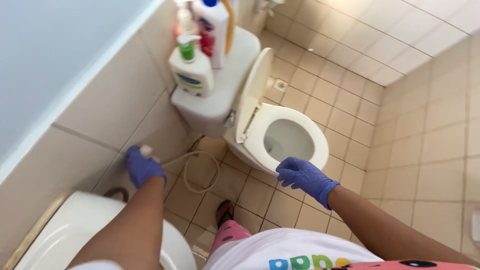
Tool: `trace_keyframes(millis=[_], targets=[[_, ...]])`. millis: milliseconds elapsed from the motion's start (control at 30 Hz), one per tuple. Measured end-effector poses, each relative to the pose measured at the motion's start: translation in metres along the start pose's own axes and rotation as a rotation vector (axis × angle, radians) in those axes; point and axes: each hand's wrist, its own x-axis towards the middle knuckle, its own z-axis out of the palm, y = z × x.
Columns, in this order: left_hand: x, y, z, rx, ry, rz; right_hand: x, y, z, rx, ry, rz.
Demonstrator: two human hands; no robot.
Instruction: Organizing floor mats and preparing cleaning supplies in a bathroom.
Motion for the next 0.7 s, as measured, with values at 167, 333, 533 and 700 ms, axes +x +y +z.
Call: trace_keyframes(millis=[167, 333, 533, 700], targets=[[0.03, -0.013, 0.009, 0.243, 0.197, -0.005, -0.013, 0.02, -0.019, 0.068, 0.07, 0.038], [0.036, -0.073, 0.027, 0.756, 0.693, 0.296, -0.029, 0.039, -0.027, 0.162, 0.113, 0.057], [-0.07, -0.06, 0.058, 0.76, 0.088, -0.009, -0.065, 0.056, -0.054, 0.313, 0.218, 0.03], [-0.08, -0.185, 0.161, 1.33, -0.9, 0.821, -0.114, 0.068, -0.077, 0.463, 0.33, 0.019]])
